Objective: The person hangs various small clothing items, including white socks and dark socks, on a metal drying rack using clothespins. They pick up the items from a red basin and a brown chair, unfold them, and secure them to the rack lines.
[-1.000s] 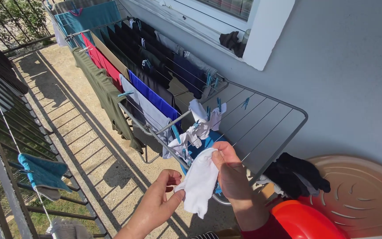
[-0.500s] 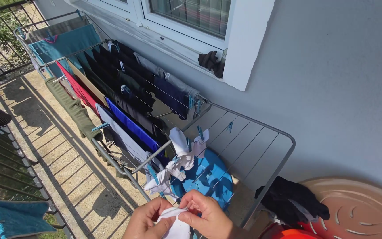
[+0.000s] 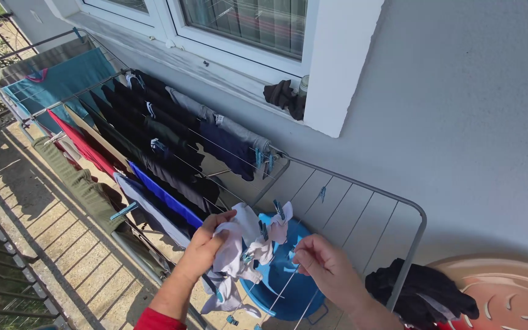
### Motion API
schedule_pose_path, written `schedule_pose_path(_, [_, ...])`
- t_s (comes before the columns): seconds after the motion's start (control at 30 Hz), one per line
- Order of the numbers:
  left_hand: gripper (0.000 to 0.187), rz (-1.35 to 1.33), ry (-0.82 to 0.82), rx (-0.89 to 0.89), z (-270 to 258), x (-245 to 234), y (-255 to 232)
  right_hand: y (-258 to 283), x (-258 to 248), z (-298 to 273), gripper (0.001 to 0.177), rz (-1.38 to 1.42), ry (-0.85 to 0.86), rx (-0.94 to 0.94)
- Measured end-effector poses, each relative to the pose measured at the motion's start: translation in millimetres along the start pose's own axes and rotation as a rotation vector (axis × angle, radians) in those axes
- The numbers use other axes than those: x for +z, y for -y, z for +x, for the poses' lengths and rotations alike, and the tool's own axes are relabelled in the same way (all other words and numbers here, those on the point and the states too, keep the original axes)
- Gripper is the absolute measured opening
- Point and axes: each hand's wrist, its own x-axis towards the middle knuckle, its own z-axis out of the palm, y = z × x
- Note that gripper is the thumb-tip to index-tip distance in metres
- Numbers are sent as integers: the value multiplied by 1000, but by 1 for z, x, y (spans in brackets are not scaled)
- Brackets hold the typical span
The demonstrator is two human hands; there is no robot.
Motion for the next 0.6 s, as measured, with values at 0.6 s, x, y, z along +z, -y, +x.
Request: schedule_pose_path(0.6, [12, 416, 59, -374, 116, -8, -8, -15, -38, 166, 36, 406, -856, 211])
